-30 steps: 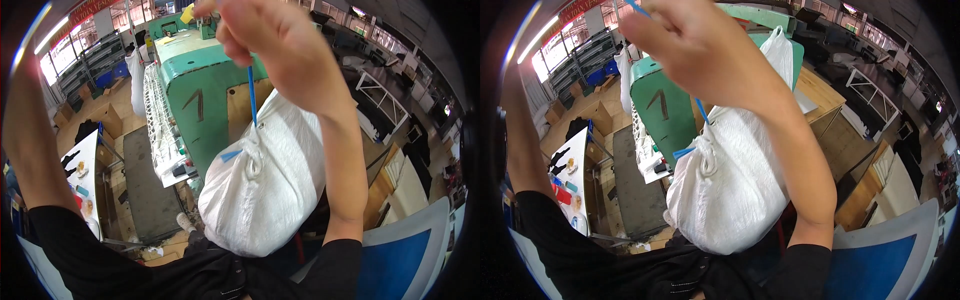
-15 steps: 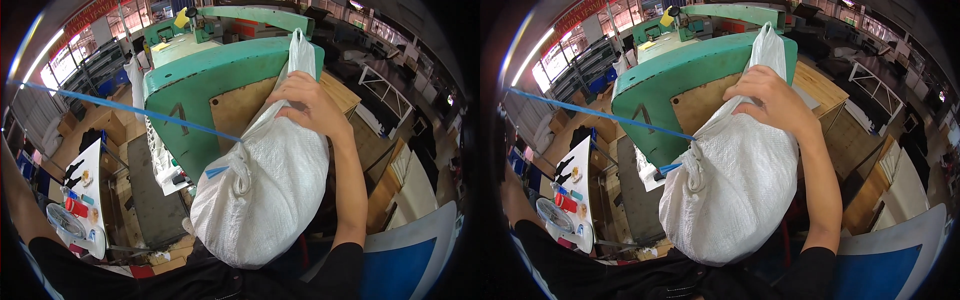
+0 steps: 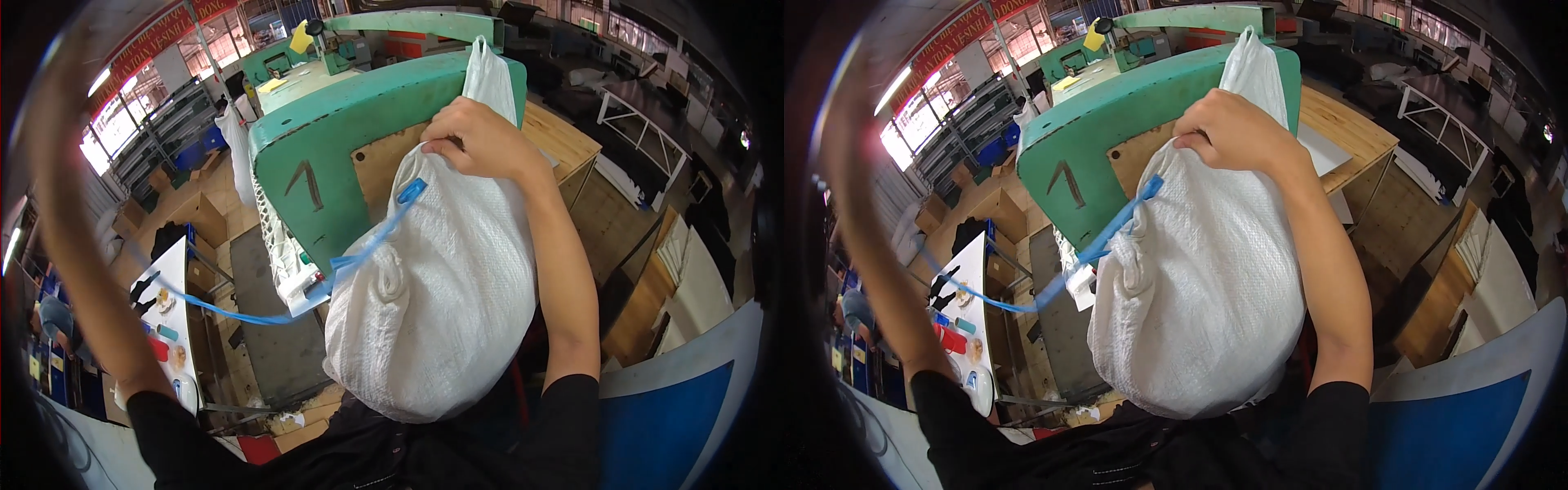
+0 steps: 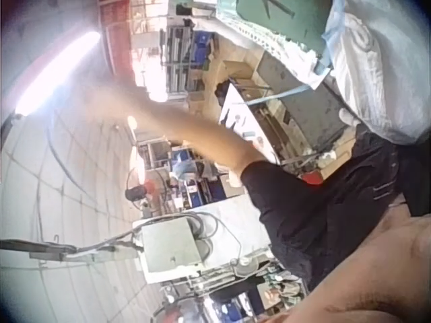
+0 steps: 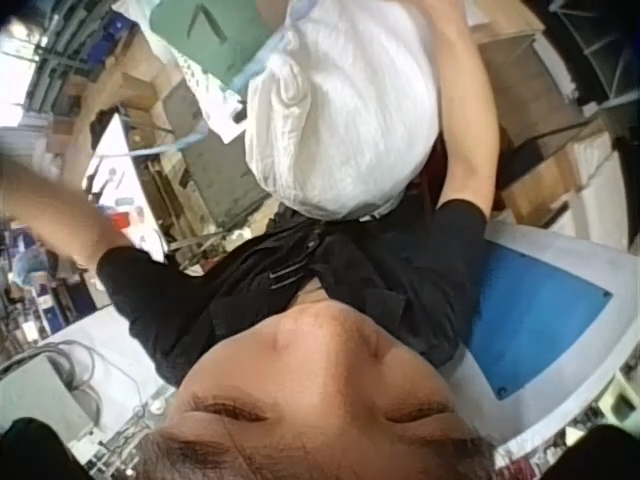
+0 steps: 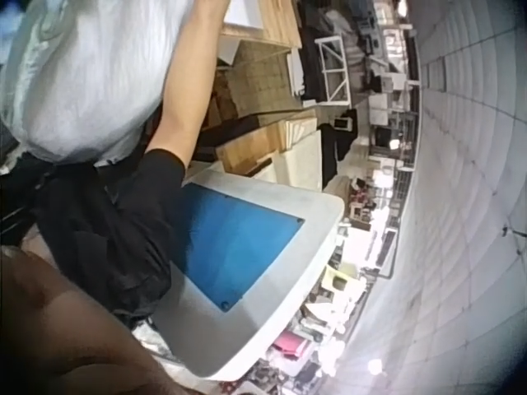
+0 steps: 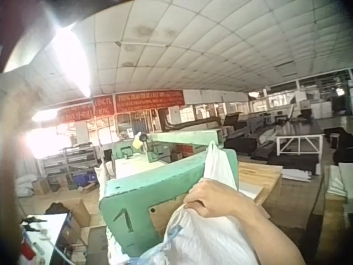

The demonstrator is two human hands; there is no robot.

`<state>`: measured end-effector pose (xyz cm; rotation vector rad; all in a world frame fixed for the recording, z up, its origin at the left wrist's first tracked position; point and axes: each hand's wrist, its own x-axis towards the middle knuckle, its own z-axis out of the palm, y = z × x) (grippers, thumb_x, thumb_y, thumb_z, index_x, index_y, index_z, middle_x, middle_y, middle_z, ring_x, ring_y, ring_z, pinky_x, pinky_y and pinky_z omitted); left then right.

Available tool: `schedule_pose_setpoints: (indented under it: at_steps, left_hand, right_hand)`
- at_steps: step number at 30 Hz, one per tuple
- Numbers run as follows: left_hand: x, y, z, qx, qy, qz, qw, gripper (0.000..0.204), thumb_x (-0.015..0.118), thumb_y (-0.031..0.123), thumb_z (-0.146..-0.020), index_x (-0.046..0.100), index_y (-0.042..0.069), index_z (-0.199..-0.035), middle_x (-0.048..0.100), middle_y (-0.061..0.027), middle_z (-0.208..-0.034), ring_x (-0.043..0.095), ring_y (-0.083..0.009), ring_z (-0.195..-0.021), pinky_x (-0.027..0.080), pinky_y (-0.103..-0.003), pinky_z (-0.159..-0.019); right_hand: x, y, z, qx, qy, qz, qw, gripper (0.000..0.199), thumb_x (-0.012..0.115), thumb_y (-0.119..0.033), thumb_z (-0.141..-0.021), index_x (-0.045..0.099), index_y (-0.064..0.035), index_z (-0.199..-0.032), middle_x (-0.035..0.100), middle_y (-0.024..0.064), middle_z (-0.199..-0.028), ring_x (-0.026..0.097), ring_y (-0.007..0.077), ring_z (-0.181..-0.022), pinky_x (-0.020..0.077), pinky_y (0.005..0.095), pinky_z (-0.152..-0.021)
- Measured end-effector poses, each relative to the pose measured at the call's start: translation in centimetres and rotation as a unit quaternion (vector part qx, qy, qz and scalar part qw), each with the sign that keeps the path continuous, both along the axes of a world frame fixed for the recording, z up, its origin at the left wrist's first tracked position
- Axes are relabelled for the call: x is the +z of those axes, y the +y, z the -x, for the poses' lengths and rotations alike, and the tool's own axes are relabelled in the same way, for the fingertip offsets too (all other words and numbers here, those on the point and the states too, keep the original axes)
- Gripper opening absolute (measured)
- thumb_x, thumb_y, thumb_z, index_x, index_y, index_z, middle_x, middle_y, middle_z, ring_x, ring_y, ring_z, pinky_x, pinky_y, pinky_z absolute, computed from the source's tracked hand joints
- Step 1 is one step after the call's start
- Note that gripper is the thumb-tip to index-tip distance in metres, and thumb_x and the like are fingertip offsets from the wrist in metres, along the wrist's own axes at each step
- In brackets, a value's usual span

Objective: Tying and securing a large white bag to a machine using blue plastic strips.

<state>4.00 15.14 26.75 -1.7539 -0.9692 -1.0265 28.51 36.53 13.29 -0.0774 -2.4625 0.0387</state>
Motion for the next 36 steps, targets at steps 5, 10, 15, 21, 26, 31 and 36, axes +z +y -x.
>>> schedule_pose_setpoints:
  at_steps: [5,10,15,21,26,31,36]
  left_hand:
    - [-6.5,2.9,-8.5,0.027,-0.214,0.208,0.954,0.019,0.079,0.023,-0.080,0.074,0.010,-0.092,0.056,-0.0035,-0.057,0.051,-0.0098,-0.051,0.039,-0.028,-0.050]
    - [-12.9,10.1,-9.6,-0.080,-0.216,0.271,0.934,0.024,0.081,0.022,-0.076,0.071,0.000,-0.081,0.051,-0.0103,-0.055,0.047,-0.0162,-0.049,0.042,-0.034,-0.052]
    - [-13.5,10.1,-9.7,-0.061,-0.285,0.418,0.860,0.021,0.080,0.019,-0.077,0.074,-0.001,-0.083,0.052,-0.0118,-0.056,0.045,-0.0164,-0.050,0.042,-0.036,-0.053]
    - [-15.1,9.9,-10.0,-0.082,-0.312,0.374,0.870,0.015,0.076,0.012,-0.083,0.074,-0.002,-0.088,0.056,-0.0067,-0.058,0.047,-0.0087,-0.053,0.039,-0.028,-0.051]
    - [-16.7,10.3,-10.9,-0.234,-0.538,0.377,0.717,0.016,0.071,0.012,-0.091,0.072,-0.003,-0.096,0.066,0.0036,-0.078,0.051,-0.0004,-0.065,0.038,-0.019,-0.054]
    - [-17.5,10.8,-11.4,-0.250,-0.539,0.351,0.724,0.017,0.070,0.014,-0.094,0.072,-0.001,-0.100,0.066,0.0036,-0.081,0.049,-0.0009,-0.065,0.037,-0.018,-0.056]
    - [-18.5,11.3,-10.0,-0.381,-0.609,0.422,0.553,0.018,0.061,0.015,-0.098,0.071,0.003,-0.106,0.068,0.0019,-0.094,0.058,-0.0047,-0.079,0.045,-0.022,-0.071]
  right_hand:
    - [0.3,-0.6,0.1,-0.033,-0.006,0.004,0.999,0.010,0.065,-0.005,-0.079,0.074,-0.0030,-0.083,0.071,0.0158,-0.079,0.068,0.0337,-0.076,0.0540,0.0404,-0.074]
    - [-0.2,-0.3,-0.2,-0.034,0.017,0.006,0.999,0.012,0.069,-0.004,-0.076,0.074,-0.0022,-0.087,0.070,0.0152,-0.080,0.065,0.0334,-0.074,0.0518,0.0391,-0.068]
    - [0.0,-0.3,-2.3,-0.067,0.049,0.036,0.996,0.020,0.075,-0.015,-0.078,0.075,-0.0066,-0.096,0.071,0.0115,-0.087,0.065,0.0295,-0.086,0.0494,0.0387,-0.085]
    - [0.9,0.1,-3.8,-0.075,0.058,-0.048,0.994,0.016,0.073,-0.023,-0.083,0.076,-0.0114,-0.094,0.070,0.0061,-0.094,0.062,0.0224,-0.100,0.0331,0.0429,-0.106]
    - [-0.5,0.7,-2.1,-0.073,0.055,-0.027,0.995,0.013,0.069,-0.015,-0.086,0.072,-0.0071,-0.096,0.068,0.0062,-0.096,0.062,0.0237,-0.096,0.0287,0.0455,-0.109]
    - [-1.4,0.6,-1.6,-0.031,0.140,-0.009,0.990,0.011,0.065,-0.012,-0.089,0.071,-0.0057,-0.095,0.068,0.0060,-0.094,0.062,0.0219,-0.092,0.0300,0.0429,-0.108]
    - [-1.0,0.6,-0.4,-0.039,0.147,0.002,0.988,0.009,0.064,-0.010,-0.088,0.070,-0.0048,-0.092,0.068,0.0061,-0.084,0.062,0.0228,-0.087,0.0332,0.0393,-0.104]
